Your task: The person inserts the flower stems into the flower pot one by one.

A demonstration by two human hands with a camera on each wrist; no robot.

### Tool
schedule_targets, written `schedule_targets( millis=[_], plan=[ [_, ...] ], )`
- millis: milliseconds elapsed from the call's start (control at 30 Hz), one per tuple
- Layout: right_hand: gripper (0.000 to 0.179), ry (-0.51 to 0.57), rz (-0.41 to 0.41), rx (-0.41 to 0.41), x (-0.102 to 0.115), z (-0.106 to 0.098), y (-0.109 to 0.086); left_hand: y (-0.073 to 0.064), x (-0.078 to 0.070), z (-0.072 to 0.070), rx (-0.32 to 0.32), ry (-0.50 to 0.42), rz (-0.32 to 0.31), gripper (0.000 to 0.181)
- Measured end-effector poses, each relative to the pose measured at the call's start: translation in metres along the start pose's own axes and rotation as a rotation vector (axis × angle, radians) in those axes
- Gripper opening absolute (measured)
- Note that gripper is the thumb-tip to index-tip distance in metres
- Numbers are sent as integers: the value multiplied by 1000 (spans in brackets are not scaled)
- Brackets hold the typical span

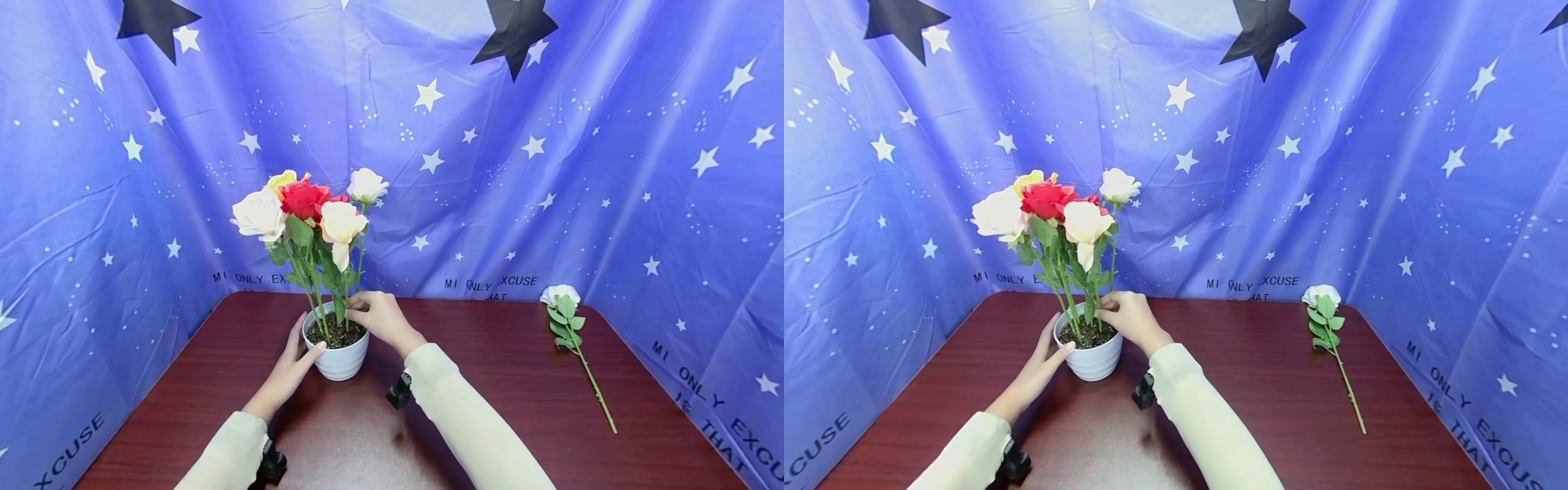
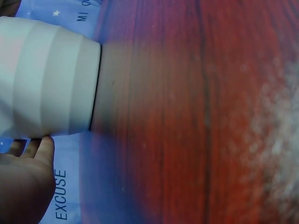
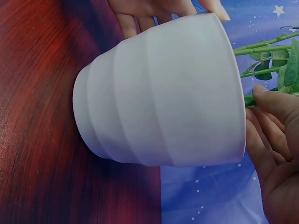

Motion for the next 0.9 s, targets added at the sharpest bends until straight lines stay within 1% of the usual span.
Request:
schedule_targets(
  millis=[200, 400, 667, 900],
  plan=[
    [20, 23, -17, 25, 0, -1, -2, -1, 0, -1, 1, 4, -5, 80],
    [21, 50, -50, 24, 2, -5, -5, 0, 1, -2, 3, 6, -3, 80],
    [21, 31, -49, 44, 3, -10, -8, 0, 1, -2, 9, 6, -3, 80],
    [22, 18, -78, 45, -1, -21, -14, 0, 2, 0, 1, 11, 0, 80]
  ],
)
Point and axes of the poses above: each hand's wrist, its own y-axis towards the middle knuckle, its own z-axis out of the palm, x = y × z, the point moved 1 cm from there along y, towards the middle knuckle, and after that the axes turned 15 degrees about y, right-handed, at the moved point
